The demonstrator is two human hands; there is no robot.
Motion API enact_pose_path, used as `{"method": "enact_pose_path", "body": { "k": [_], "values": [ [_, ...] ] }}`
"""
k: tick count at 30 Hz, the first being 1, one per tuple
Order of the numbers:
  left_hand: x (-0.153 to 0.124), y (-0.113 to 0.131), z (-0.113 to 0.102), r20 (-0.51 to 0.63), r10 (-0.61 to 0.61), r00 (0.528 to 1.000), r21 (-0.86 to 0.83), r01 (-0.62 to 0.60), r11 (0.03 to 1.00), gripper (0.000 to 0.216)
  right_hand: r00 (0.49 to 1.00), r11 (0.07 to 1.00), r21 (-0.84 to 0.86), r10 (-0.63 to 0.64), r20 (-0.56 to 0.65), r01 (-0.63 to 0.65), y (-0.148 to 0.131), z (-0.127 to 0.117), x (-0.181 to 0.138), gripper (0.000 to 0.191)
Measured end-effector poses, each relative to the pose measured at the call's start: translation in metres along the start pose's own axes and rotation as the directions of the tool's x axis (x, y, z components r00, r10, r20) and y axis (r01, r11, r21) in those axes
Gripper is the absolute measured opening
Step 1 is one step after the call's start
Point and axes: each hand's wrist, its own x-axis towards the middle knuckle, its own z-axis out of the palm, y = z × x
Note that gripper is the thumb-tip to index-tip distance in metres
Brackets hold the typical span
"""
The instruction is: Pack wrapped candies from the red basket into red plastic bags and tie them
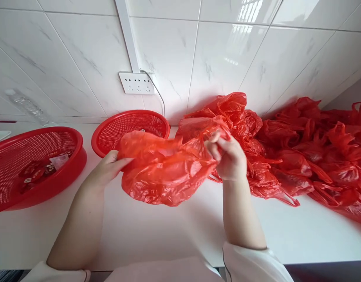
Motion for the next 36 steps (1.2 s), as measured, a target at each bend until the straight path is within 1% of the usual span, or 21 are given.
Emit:
{"method": "enact_pose_path", "body": {
  "k": [2, 4, 6, 7, 9, 11, 12, 14, 15, 17, 19, 21, 23, 25, 26, 27, 29, 31, 34, 35, 36],
  "values": [
    [0.001, -0.005, -0.009, -0.051, 0.051, 0.997, 0.012, -0.051, 0.999, 0.030, 0.994, 0.993, 0.111, -0.051, 0.100, 0.040, -0.006, -0.015, 0.000, 0.017],
    [0.001, -0.006, -0.015, -0.058, 0.101, 0.993, 0.023, -0.099, 0.995, 0.026, 0.962, 0.995, 0.095, -0.041, 0.270, 0.015, -0.011, -0.028, -0.003, 0.031],
    [0.002, -0.004, -0.016, -0.007, 0.140, 0.990, 0.023, -0.140, 0.990, 0.018, 0.920, 0.996, -0.069, 0.084, 0.382, -0.063, -0.013, -0.035, -0.006, 0.052],
    [0.002, -0.002, -0.015, 0.020, 0.159, 0.987, 0.030, -0.160, 0.987, 0.016, 0.903, 0.976, -0.190, 0.171, 0.393, -0.102, -0.014, -0.036, -0.007, 0.058],
    [0.003, 0.002, -0.012, 0.068, 0.180, 0.981, 0.055, -0.184, 0.981, 0.018, 0.871, 0.881, -0.450, 0.329, 0.365, -0.144, -0.015, -0.031, -0.008, 0.051],
    [0.003, 0.004, -0.008, 0.106, 0.155, 0.982, 0.097, -0.165, 0.981, 0.021, 0.836, 0.753, -0.647, 0.426, 0.345, -0.117, -0.015, -0.023, -0.007, 0.035],
    [0.002, 0.005, -0.006, 0.127, 0.129, 0.983, 0.131, -0.145, 0.981, 0.025, 0.826, 0.707, -0.702, 0.447, 0.343, -0.091, -0.015, -0.018, -0.006, 0.031],
    [-0.003, 0.008, -0.002, 0.149, 0.095, 0.984, 0.252, -0.131, 0.959, 0.039, 0.827, 0.670, -0.741, 0.439, 0.351, -0.041, -0.014, -0.010, -0.005, 0.029],
    [-0.007, 0.010, 0.000, 0.134, 0.109, 0.985, 0.336, -0.149, 0.930, 0.047, 0.836, 0.680, -0.733, 0.412, 0.362, -0.017, -0.013, -0.007, -0.004, 0.030],
    [-0.017, 0.016, 0.006, 0.072, 0.221, 0.973, 0.487, -0.228, 0.843, 0.054, 0.855, 0.726, -0.687, 0.343, 0.389, 0.022, -0.011, -0.003, -0.003, 0.034],
    [-0.027, 0.025, 0.017, 0.065, 0.381, 0.922, 0.547, -0.352, 0.759, 0.050, 0.859, 0.778, -0.626, 0.286, 0.425, 0.050, -0.007, -0.001, -0.003, 0.036],
    [-0.035, 0.031, 0.033, 0.168, 0.484, 0.859, 0.490, -0.499, 0.715, 0.044, 0.844, 0.844, -0.531, 0.231, 0.483, 0.073, -0.002, 0.002, -0.004, 0.037],
    [-0.038, 0.034, 0.054, 0.293, 0.506, 0.811, 0.384, -0.585, 0.714, 0.041, 0.824, 0.910, -0.401, 0.145, 0.548, 0.106, 0.004, 0.005, -0.005, 0.038],
    [-0.038, 0.032, 0.075, 0.372, 0.480, 0.794, 0.340, -0.598, 0.726, 0.041, 0.809, 0.952, -0.271, 0.044, 0.586, 0.144, 0.010, 0.010, -0.007, 0.040],
    [-0.036, 0.029, 0.084, 0.395, 0.458, 0.796, 0.362, -0.593, 0.719, 0.041, 0.806, 0.963, -0.216, -0.004, 0.592, 0.163, 0.013, 0.013, -0.008, 0.042],
    [-0.035, 0.027, 0.091, 0.402, 0.421, 0.813, 0.417, -0.572, 0.707, 0.038, 0.803, 0.969, -0.168, -0.045, 0.594, 0.179, 0.015, 0.015, -0.009, 0.043],
    [-0.031, 0.021, 0.099, 0.382, 0.307, 0.872, 0.561, -0.483, 0.672, 0.031, 0.794, 0.978, -0.076, -0.113, 0.597, 0.196, 0.017, 0.018, -0.011, 0.045],
    [-0.025, 0.016, 0.096, 0.379, 0.173, 0.909, 0.634, -0.391, 0.667, 0.031, 0.780, 0.983, 0.028, -0.160, 0.605, 0.181, 0.015, 0.015, -0.012, 0.046],
    [-0.015, 0.008, 0.079, 0.470, 0.025, 0.882, 0.624, -0.353, 0.697, 0.038, 0.726, 0.982, 0.175, -0.167, 0.667, 0.065, 0.007, 0.001, -0.012, 0.051],
    [-0.012, 0.004, 0.073, 0.473, -0.004, 0.881, 0.644, -0.343, 0.684, 0.039, 0.696, 0.984, 0.177, -0.142, 0.704, 0.021, 0.003, -0.006, -0.011, 0.052],
    [-0.009, 0.001, 0.067, 0.443, -0.033, 0.896, 0.686, -0.315, 0.656, 0.039, 0.666, 0.991, 0.135, -0.095, 0.740, -0.009, -0.001, -0.013, -0.011, 0.053]
  ]
}}
